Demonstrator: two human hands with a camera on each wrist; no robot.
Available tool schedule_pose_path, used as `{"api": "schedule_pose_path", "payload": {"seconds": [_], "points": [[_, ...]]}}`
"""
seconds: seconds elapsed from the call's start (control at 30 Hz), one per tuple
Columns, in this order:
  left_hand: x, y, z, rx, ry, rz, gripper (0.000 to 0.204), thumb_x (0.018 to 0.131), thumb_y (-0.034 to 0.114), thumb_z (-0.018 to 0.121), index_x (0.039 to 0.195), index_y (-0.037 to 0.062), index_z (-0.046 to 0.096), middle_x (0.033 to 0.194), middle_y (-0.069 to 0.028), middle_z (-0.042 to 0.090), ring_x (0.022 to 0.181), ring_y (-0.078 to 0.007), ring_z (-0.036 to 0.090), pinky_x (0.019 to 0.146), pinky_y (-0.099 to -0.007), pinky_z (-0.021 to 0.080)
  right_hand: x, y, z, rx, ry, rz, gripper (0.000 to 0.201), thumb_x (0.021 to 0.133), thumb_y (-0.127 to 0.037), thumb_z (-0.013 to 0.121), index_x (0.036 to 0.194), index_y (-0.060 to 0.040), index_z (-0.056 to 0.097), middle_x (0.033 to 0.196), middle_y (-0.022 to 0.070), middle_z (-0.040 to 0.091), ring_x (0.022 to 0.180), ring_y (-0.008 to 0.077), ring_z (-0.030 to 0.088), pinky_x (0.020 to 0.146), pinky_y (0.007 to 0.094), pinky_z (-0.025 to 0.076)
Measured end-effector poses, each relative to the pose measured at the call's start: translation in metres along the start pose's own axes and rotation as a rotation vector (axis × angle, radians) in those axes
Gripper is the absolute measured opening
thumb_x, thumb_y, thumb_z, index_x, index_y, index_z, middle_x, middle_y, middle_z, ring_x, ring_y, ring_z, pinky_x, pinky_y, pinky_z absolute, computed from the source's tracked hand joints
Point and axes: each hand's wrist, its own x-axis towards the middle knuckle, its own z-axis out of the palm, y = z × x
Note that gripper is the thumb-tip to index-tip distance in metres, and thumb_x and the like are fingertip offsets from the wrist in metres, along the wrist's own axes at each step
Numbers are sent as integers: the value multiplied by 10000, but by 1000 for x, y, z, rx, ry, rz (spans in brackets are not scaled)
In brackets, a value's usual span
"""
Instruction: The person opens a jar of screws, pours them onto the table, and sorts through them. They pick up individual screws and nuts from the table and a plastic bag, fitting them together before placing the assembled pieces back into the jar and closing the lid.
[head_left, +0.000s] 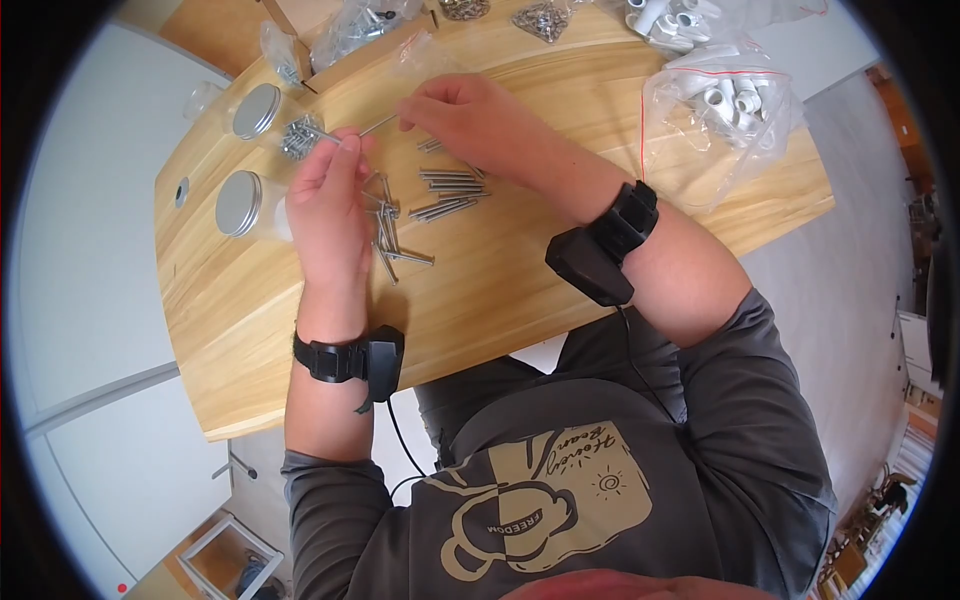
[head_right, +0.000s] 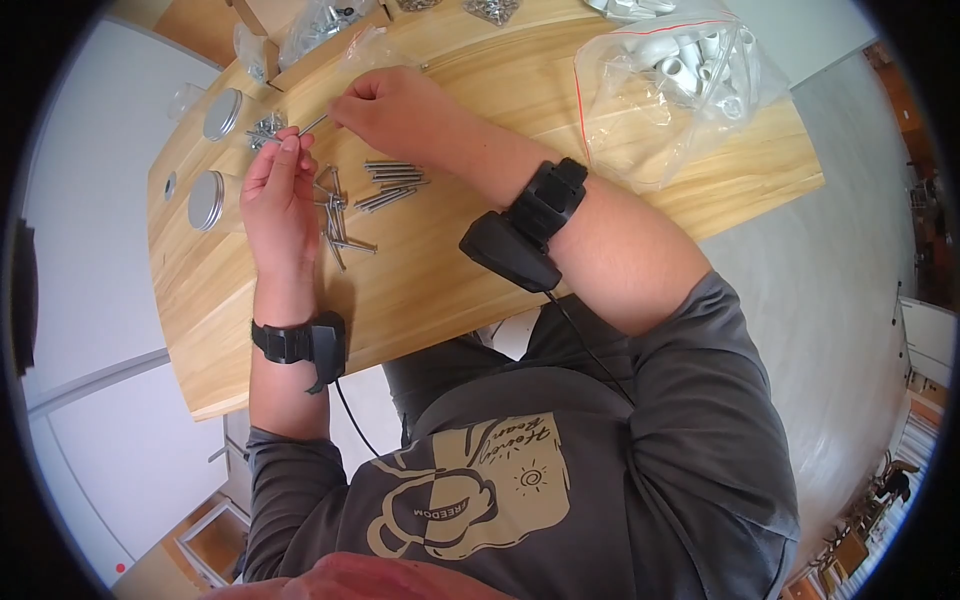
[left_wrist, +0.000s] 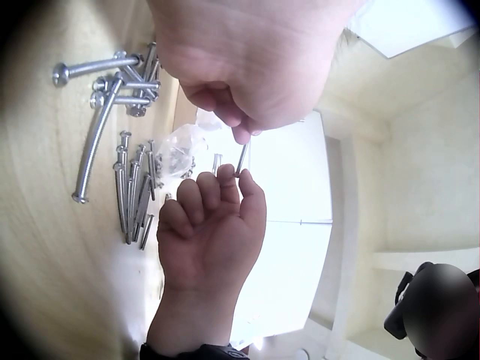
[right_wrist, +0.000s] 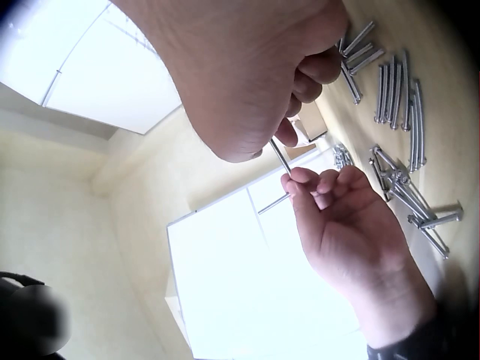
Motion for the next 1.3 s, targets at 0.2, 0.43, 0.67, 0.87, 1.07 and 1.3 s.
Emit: {"api": "schedule_pose_path", "payload": {"seconds": [0.2,0.43,0.67,0.87,1.07,1.3], "points": [[0,-1,1,2,16,1,173,1004,75,644,1134,-24,698,1019,-55,711,846,-85,571,810,-224,475,3,8,3,-50,28,-31,336,934,-333,670,895,-7,737,650,83,643,613,154,585,618,338,490],[0,-2,1,46,42,-17,190,1014,66,633,1171,-34,671,1005,-80,712,826,-100,583,785,-221,499,5,20,10,17,137,-152,344,941,-337,665,914,-3,741,651,88,650,605,163,593,604,343,482],[0,-2,0,42,27,-17,183,1013,67,635,1163,-30,677,1003,-78,712,820,-97,583,780,-220,497,0,1,3,-42,26,52,410,965,-393,624,922,-4,744,619,74,622,585,160,576,592,345,473],[0,-1,2,36,32,-16,183,1011,67,638,1161,-29,678,1002,-80,713,820,-98,585,777,-217,498,3,10,6,-28,46,4,395,972,-376,615,912,-7,742,619,66,613,590,157,583,588,340,471],[0,-1,1,46,46,-20,178,1008,64,644,1155,-30,681,1012,-86,717,822,-99,592,776,-216,503,4,11,6,4,58,8,388,945,-367,634,900,7,728,666,85,641,631,175,609,617,341,493],[0,-2,2,78,49,-16,180,1009,64,644,1157,-30,682,1017,-89,717,833,-101,595,788,-222,505,1,4,4,-35,47,24,373,931,-347,643,921,19,717,694,100,661,647,175,616,635,346,501]]}}
